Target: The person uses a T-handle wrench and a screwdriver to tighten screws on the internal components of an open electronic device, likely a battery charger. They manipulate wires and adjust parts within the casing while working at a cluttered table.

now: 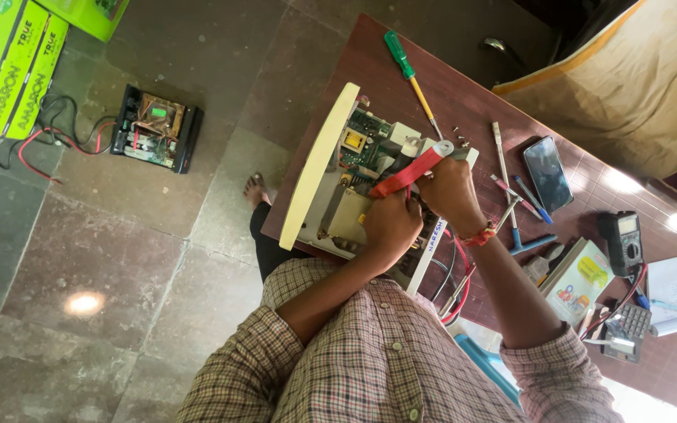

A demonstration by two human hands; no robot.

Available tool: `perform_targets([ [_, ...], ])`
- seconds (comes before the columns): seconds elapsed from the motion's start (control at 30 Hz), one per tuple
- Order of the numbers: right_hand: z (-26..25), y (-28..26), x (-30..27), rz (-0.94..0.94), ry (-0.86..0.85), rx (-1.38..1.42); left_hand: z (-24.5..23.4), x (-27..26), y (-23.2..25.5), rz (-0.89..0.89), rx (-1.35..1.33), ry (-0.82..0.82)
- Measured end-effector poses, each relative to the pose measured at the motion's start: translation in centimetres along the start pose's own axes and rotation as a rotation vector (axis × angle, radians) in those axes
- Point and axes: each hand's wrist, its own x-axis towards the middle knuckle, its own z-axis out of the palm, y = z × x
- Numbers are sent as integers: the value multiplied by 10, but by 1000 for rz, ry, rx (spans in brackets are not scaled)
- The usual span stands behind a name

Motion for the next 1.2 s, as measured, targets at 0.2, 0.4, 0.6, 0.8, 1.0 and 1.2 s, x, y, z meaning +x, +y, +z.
perform_targets([
  [0.2, 2, 6, 1, 8, -17, -26, 1, -3, -3, 33, -36, -12],
  [0.4, 3, 4, 1, -16, -37, -86, 4, 2, -7, 82, 62, 89],
  [0.6, 7, 13, -2, -35, -79, -181, 12, 7, -13, 278, 248, 155],
  [0.8, 16, 24, -3, -256, -22, -365, 14, 13, -17, 313, 455, 58],
  [1.0, 23, 27, -2, -277, -45, -429, 12, 12, -19, 361, 557, 142],
  [1.2, 21, 19, -5, -265, 14, -450, 6, 12, -15, 325, 524, 82],
])
